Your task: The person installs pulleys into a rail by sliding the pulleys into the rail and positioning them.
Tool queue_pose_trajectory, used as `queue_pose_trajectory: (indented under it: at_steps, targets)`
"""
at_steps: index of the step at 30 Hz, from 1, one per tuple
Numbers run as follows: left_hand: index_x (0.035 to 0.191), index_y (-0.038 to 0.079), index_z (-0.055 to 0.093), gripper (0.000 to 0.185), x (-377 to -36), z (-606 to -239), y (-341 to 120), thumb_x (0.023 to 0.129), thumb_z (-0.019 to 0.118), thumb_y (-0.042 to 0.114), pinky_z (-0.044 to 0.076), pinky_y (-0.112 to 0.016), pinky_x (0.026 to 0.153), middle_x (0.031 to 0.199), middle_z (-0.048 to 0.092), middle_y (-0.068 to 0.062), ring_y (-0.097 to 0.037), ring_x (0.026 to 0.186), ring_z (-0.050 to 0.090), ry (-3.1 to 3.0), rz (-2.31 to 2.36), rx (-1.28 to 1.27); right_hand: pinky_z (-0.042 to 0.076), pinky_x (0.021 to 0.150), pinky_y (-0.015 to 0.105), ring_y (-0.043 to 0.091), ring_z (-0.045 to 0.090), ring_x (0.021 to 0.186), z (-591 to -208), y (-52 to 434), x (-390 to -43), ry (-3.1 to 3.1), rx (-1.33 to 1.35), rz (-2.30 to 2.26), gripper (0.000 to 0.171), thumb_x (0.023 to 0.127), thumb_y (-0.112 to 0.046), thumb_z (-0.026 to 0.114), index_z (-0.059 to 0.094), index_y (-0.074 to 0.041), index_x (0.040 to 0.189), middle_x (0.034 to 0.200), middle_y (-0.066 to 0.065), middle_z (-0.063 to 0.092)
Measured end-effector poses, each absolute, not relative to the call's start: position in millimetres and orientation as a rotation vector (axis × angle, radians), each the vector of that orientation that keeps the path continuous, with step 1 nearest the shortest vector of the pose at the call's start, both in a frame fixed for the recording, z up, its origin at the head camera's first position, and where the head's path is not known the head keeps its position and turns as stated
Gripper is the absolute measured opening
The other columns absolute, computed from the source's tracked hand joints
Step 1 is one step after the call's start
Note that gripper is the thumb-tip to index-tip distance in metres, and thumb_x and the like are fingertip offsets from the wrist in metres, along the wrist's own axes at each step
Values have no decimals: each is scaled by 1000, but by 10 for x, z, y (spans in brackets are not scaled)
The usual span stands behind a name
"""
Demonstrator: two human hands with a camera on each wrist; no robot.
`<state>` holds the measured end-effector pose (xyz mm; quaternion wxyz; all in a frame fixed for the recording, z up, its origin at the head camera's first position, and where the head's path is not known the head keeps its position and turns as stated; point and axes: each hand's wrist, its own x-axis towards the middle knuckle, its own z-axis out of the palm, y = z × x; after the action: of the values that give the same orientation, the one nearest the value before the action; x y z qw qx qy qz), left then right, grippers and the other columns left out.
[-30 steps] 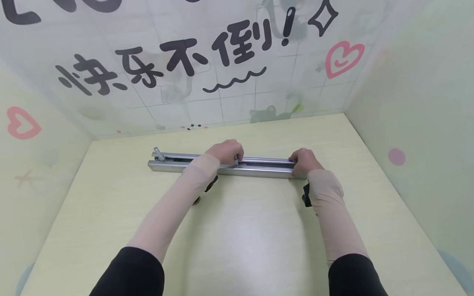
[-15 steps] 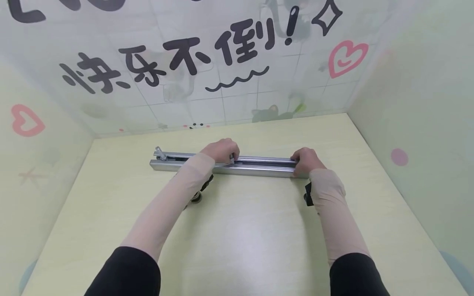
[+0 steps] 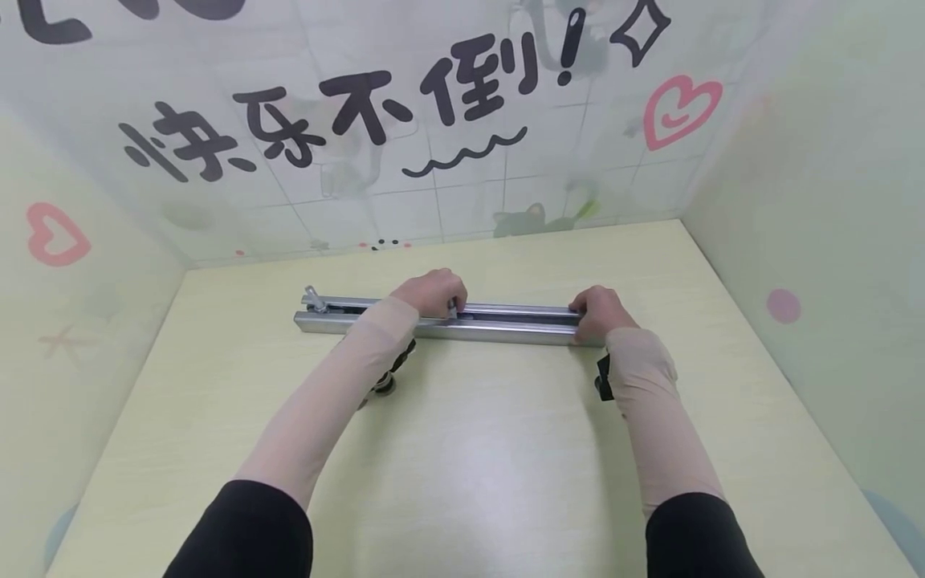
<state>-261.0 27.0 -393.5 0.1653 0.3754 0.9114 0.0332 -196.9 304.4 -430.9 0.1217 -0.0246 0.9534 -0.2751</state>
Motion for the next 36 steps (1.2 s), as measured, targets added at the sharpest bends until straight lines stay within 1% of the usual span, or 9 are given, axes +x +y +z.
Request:
queue_pose_trajectory:
  at_steps: [8, 15, 18, 20, 22, 26, 28, 31, 36]
  targets:
    - [98, 11, 69, 34, -2598, -3999, 216, 77, 54, -12, 49, -27, 81, 101, 64, -2, -15, 94, 56, 2574, 169, 1037, 39, 92, 49, 36, 52, 98, -4303, 3022, -1960, 2772, -60, -800, 58, 56, -1, 78, 59, 10, 109, 108, 28, 59]
    - [98, 10, 68, 33, -2607, -4011, 166, 75, 54, -10, 48, -27, 78, 101, 64, -2, -15, 91, 56, 2560, 226, 1040, 39, 91, 49, 37, 52, 97, -4281, 2986, -1962, 2775, -81, -797, 58, 56, -1, 78, 58, 10, 109, 108, 28, 58]
    - [106, 8, 65, 32, -2621, -3996, 145, 77, 59, -4, 47, -28, 81, 104, 63, -4, -16, 93, 55, 2530, 250, 1038, 39, 92, 49, 37, 52, 98, -4267, 2971, -1969, 2766, -68, -803, 57, 57, 0, 77, 58, 10, 110, 110, 29, 58]
    - [113, 8, 61, 35, -2633, -3990, 117, 79, 62, 2, 46, -28, 84, 108, 62, -5, -16, 96, 55, 2514, 265, 1026, 39, 92, 49, 36, 51, 98, -4258, 2962, -1972, 2765, -64, -804, 57, 57, 0, 77, 58, 10, 110, 110, 29, 57]
    - [120, 8, 57, 41, -2644, -3984, 70, 80, 64, 6, 44, -29, 89, 114, 59, -4, -17, 103, 53, 2508, 278, 1004, 39, 92, 49, 36, 51, 99, -4249, 2952, -1973, 2764, -65, -805, 57, 58, 1, 77, 58, 11, 110, 110, 29, 57]
    - [126, 9, 51, 49, -2663, -3973, -102, 79, 66, 11, 38, -34, 99, 127, 53, -4, -20, 117, 46, 2520, 307, 961, 39, 91, 49, 37, 51, 98, -4243, 2949, -1971, 2766, -77, -801, 57, 57, -1, 77, 57, 11, 110, 110, 29, 57]
    - [128, 9, 49, 53, -2678, -3977, -224, 79, 68, 12, 35, -35, 102, 131, 50, -4, -21, 122, 43, 2537, 323, 934, 39, 92, 49, 37, 51, 98, -4244, 2956, -1966, 2763, -78, -801, 58, 57, -1, 77, 57, 11, 110, 110, 29, 57]
    - [130, 8, 47, 57, -2695, -3979, -427, 77, 69, 13, 33, -37, 104, 134, 47, -6, -24, 124, 40, 2569, 329, 899, 38, 92, 50, 38, 51, 99, -4250, 2977, -1958, 2766, -83, -799, 59, 57, -2, 77, 57, 11, 110, 110, 29, 57]
    - [131, 6, 45, 64, -2704, -3935, -767, 74, 72, 16, 33, -41, 103, 136, 44, -10, -27, 125, 38, 2624, 306, 848, 38, 92, 50, 38, 51, 98, -4265, 3015, -1942, 2765, -84, -804, 59, 56, -3, 77, 57, 11, 110, 110, 30, 57]
